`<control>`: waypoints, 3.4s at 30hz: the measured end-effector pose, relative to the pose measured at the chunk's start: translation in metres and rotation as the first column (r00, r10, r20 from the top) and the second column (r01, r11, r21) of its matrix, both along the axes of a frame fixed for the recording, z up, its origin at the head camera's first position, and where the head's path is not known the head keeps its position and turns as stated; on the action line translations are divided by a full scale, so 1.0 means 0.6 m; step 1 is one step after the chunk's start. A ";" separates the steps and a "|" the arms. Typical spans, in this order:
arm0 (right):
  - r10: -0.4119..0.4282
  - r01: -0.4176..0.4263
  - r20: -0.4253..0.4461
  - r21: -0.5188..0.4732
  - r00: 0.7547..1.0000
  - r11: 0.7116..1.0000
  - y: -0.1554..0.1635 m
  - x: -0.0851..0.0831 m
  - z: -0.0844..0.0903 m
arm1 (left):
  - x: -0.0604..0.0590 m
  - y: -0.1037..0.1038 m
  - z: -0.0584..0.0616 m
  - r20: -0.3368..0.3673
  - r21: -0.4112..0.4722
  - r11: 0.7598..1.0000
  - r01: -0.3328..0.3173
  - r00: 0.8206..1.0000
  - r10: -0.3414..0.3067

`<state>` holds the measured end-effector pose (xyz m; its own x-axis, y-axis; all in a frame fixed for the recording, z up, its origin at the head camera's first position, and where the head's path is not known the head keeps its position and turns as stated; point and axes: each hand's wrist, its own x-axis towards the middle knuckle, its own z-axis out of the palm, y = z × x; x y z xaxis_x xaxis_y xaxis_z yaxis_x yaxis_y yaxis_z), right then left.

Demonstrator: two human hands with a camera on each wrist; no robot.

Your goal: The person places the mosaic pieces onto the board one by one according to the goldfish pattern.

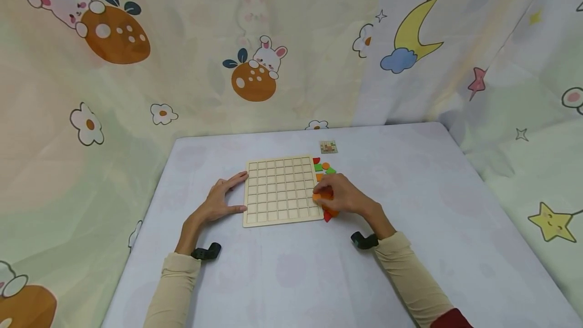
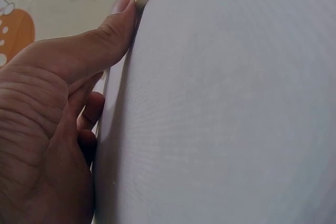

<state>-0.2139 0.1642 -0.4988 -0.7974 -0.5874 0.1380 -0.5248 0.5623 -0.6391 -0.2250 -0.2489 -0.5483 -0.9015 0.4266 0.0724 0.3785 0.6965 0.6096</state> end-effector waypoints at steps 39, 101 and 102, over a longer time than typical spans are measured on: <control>0.208 -0.208 0.012 -0.034 0.978 0.978 -0.151 -0.050 -0.005 | 0.001 -0.001 0.001 0.000 -0.001 1.000 0.009 1.000 -0.009; 0.248 -0.252 0.075 0.046 0.966 0.967 -0.310 -0.082 0.007 | 0.001 -0.001 0.004 0.018 0.023 1.000 0.020 1.000 -0.020; 0.249 -0.253 0.075 0.049 0.966 0.966 -0.309 -0.081 0.007 | 0.001 -0.001 0.003 0.019 0.022 1.000 0.017 1.000 -0.018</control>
<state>-0.2627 -0.0215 -0.4948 -0.6300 -0.7751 0.0484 -0.6101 0.4554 -0.6484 -0.2243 -0.2495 -0.5463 -0.8952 0.4409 0.0647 0.3787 0.6763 0.6319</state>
